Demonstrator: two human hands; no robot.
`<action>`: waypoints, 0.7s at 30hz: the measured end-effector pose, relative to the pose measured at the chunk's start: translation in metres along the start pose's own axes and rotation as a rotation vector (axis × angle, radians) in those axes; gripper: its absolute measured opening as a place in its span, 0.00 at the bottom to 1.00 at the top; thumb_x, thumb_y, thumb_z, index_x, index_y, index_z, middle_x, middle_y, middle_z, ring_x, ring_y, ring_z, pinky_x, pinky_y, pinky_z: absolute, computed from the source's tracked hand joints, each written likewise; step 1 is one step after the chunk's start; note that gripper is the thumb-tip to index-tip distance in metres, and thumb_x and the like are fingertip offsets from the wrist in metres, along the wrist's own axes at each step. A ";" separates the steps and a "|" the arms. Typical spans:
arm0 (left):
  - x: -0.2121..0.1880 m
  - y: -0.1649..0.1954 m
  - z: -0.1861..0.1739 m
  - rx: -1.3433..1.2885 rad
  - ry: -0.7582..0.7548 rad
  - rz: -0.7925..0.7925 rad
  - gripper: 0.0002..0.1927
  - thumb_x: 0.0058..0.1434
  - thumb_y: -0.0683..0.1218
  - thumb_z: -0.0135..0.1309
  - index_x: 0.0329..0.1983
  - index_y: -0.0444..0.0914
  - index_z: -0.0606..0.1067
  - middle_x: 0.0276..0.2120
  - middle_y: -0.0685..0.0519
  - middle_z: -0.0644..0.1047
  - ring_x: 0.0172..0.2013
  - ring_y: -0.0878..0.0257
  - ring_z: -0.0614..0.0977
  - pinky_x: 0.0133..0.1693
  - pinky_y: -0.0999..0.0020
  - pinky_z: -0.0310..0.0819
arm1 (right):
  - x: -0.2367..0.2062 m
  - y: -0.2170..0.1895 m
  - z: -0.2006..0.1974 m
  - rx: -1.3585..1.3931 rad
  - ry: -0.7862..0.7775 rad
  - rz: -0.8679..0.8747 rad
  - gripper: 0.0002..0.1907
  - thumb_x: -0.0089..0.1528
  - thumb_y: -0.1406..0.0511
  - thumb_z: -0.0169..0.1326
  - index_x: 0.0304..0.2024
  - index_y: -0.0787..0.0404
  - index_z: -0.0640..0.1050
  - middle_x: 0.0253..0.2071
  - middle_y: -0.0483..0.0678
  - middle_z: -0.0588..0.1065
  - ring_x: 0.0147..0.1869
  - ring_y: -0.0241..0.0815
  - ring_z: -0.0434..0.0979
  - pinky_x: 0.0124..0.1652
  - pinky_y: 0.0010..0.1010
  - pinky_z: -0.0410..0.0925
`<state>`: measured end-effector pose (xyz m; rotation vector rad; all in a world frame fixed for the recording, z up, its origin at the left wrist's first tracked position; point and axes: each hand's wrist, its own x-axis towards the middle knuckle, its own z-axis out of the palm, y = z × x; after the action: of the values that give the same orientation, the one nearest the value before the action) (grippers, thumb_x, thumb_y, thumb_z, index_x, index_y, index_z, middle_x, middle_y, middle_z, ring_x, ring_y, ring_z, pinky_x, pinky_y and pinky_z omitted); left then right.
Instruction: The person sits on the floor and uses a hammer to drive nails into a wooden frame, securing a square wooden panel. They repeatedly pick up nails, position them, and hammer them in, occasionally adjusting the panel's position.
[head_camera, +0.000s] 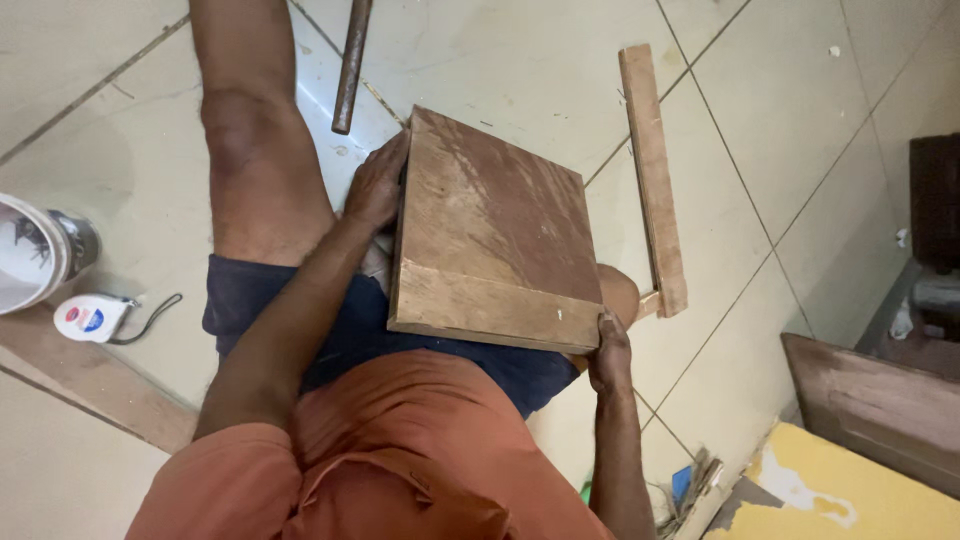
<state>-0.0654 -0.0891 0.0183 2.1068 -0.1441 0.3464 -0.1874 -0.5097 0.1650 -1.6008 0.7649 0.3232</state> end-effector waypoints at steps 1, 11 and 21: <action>0.000 -0.002 0.001 0.021 -0.028 -0.037 0.37 0.64 0.39 0.55 0.76 0.33 0.59 0.71 0.38 0.65 0.68 0.42 0.69 0.66 0.53 0.63 | -0.002 -0.003 0.003 -0.025 0.009 0.004 0.25 0.71 0.59 0.34 0.66 0.63 0.68 0.60 0.54 0.73 0.62 0.48 0.74 0.58 0.41 0.70; 0.002 -0.002 -0.001 0.153 -0.175 -0.227 0.35 0.62 0.40 0.51 0.75 0.40 0.62 0.68 0.40 0.67 0.62 0.41 0.71 0.59 0.49 0.65 | -0.015 -0.015 0.019 -0.111 0.013 -0.005 0.27 0.72 0.59 0.31 0.68 0.63 0.67 0.61 0.57 0.73 0.60 0.49 0.75 0.53 0.40 0.73; -0.023 0.001 -0.020 -0.336 -0.111 -0.625 0.20 0.69 0.50 0.47 0.59 0.37 0.76 0.54 0.41 0.80 0.54 0.51 0.82 0.56 0.63 0.73 | -0.015 -0.013 0.022 -0.120 0.030 -0.004 0.27 0.71 0.59 0.33 0.69 0.61 0.69 0.60 0.54 0.73 0.58 0.47 0.75 0.50 0.38 0.71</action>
<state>-0.0917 -0.0739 0.0217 1.7289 0.3652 -0.1619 -0.1857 -0.4846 0.1798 -1.7232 0.7772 0.3483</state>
